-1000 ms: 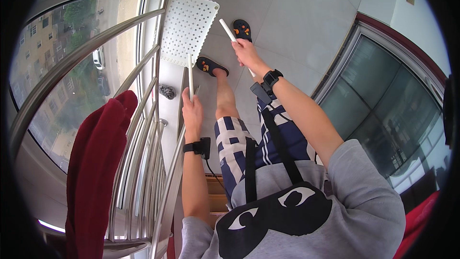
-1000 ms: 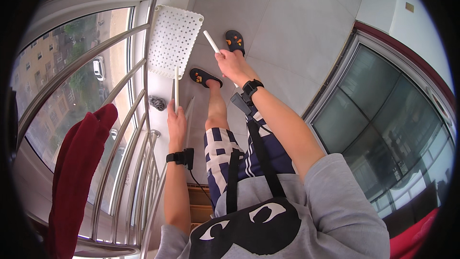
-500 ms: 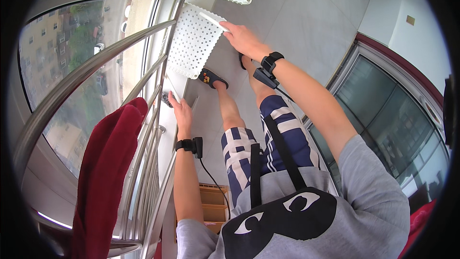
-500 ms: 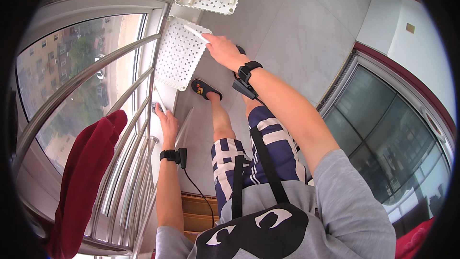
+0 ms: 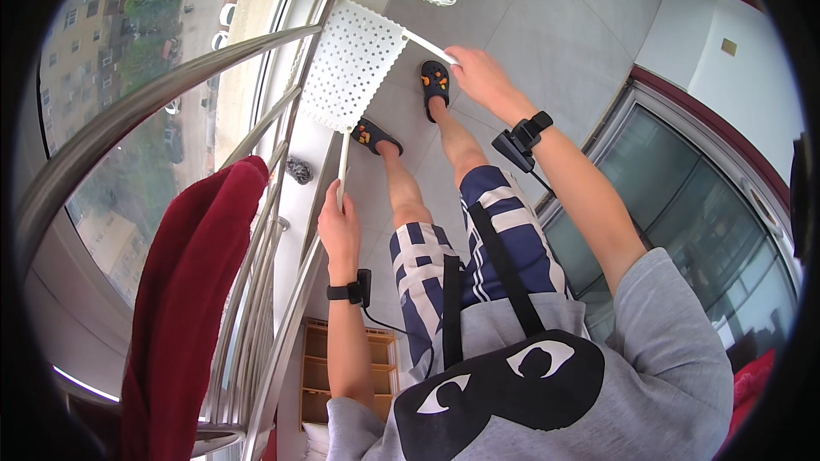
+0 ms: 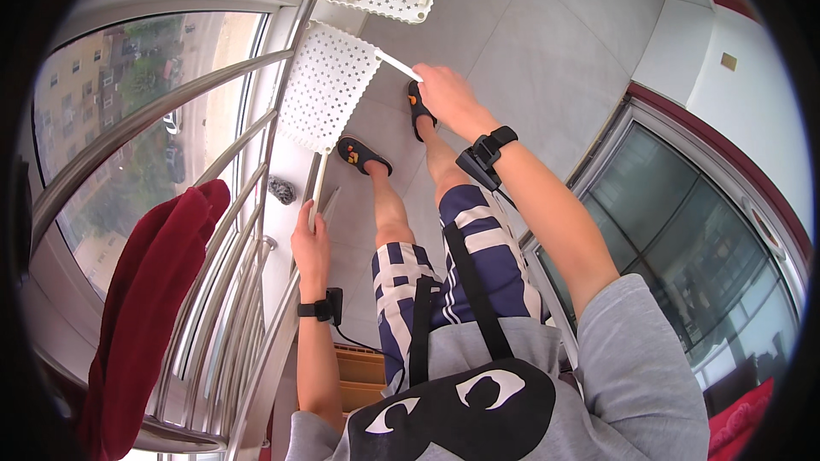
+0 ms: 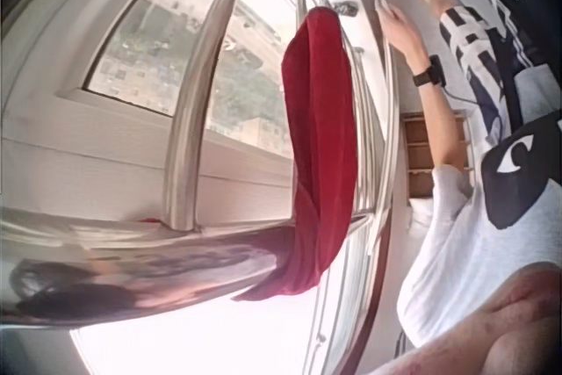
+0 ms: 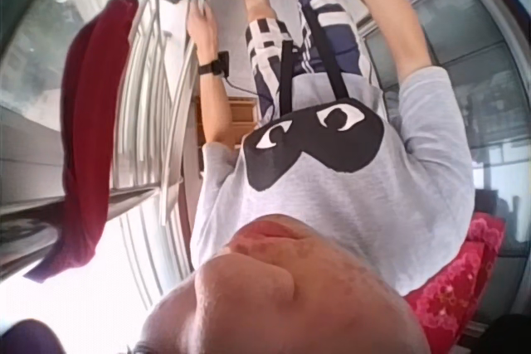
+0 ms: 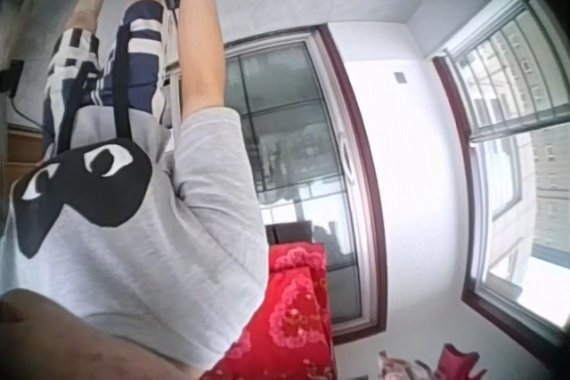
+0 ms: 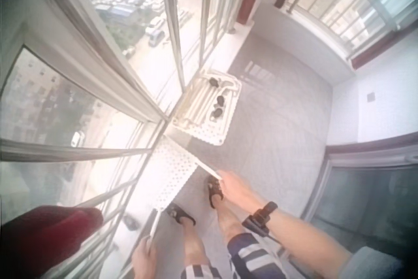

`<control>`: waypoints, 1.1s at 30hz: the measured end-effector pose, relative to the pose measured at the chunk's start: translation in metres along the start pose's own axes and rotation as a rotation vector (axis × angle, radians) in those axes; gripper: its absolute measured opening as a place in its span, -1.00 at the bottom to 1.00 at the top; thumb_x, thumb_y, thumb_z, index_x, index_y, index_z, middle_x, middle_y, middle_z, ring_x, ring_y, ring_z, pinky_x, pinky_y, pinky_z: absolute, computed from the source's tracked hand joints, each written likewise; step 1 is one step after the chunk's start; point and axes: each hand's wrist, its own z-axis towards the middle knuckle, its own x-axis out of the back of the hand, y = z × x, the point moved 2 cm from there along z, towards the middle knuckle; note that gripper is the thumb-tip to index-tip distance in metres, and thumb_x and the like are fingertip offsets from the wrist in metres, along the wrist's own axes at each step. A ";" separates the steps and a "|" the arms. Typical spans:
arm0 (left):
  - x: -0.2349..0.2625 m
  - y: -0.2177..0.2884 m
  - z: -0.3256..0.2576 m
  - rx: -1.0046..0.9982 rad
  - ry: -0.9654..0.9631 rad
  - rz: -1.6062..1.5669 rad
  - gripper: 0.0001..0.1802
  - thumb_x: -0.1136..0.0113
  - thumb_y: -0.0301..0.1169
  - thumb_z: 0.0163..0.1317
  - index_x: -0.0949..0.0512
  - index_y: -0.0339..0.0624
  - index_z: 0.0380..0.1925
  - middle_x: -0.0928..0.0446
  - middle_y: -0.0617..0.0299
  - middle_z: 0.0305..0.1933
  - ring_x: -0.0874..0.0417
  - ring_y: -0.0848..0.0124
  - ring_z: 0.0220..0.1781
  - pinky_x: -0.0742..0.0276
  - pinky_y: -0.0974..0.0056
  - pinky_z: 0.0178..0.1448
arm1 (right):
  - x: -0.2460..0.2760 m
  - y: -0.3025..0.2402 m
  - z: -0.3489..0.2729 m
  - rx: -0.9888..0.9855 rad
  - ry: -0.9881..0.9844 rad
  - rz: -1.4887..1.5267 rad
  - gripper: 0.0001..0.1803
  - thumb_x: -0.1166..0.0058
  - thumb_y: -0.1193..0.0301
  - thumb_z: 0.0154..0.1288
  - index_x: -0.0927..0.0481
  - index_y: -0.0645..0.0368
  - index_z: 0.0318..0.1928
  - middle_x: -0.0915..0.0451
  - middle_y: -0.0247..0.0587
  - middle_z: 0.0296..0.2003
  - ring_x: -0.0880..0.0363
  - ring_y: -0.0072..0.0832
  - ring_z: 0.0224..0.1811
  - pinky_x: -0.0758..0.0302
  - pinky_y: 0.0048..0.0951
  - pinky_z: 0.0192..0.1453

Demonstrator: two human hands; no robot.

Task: Assemble a small white plastic shelving unit or stool.

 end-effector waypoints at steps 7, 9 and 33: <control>0.004 0.003 0.013 0.054 -0.049 0.035 -0.64 0.01 -0.35 0.35 -0.49 -0.23 0.09 -0.61 -0.09 -0.39 -0.64 -0.01 -0.30 -0.51 0.04 -0.13 | -0.013 -0.004 -0.004 -0.011 0.026 -0.046 -0.68 0.12 0.42 0.33 -0.55 0.06 0.06 -0.61 -0.03 -0.15 -0.57 -0.02 -0.14 -0.53 -0.08 -0.12; 0.001 0.005 0.011 0.036 -0.025 0.022 -0.64 0.01 -0.35 0.35 -0.50 -0.23 0.08 -0.62 -0.08 -0.38 -0.64 -0.02 -0.30 -0.51 0.04 -0.13 | -0.014 -0.003 -0.001 -0.033 -0.001 -0.108 -0.67 0.13 0.42 0.32 -0.56 0.03 0.06 -0.62 -0.08 -0.17 -0.59 -0.05 -0.15 -0.54 -0.09 -0.14; -0.022 0.012 0.035 0.001 0.002 -0.089 -0.65 0.03 -0.38 0.37 -0.51 -0.40 0.02 -0.61 -0.02 -0.47 -0.69 0.20 -0.41 -0.56 0.15 -0.27 | -0.027 -0.015 0.007 -0.078 -0.006 -0.056 -0.77 0.11 0.51 0.22 -0.58 0.24 -0.17 -0.63 0.07 -0.25 -0.60 0.08 -0.21 -0.53 -0.02 -0.17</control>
